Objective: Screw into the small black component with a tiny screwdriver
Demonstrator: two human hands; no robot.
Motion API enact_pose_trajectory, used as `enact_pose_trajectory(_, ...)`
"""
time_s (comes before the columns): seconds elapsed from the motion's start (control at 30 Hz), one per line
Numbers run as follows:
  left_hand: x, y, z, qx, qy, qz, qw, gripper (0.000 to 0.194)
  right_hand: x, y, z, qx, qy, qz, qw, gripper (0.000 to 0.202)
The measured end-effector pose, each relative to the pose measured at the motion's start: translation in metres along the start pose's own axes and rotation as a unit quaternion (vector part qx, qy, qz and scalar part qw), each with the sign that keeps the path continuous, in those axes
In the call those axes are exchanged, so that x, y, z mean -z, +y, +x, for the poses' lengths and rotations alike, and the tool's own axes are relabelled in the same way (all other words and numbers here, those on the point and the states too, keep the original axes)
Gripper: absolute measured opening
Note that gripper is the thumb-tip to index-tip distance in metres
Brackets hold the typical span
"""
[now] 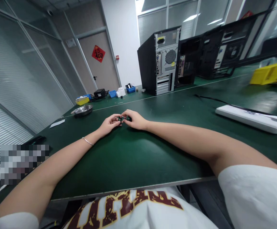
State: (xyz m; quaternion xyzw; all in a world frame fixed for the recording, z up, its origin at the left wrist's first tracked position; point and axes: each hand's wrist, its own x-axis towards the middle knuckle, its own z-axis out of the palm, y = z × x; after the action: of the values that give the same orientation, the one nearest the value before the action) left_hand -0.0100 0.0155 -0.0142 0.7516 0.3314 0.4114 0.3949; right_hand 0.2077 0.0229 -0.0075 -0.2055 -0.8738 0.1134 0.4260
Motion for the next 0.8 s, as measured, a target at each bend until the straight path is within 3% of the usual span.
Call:
enact_pose_trajectory(0.27,0.0011,0.0011,-0.0014,0.01,0.007,0.004,1.0,0.035,-0.0009,0.0008,-0.0005,-0.023,-0.018,0.004,1.0,0.02)
enact_pose_trajectory(0.8,-0.0037,0.0029,-0.0002,0.003,0.035,0.044,0.998,0.033,-0.0018,0.0004,-0.0012,-0.001,-0.039,-0.01,0.999,0.023)
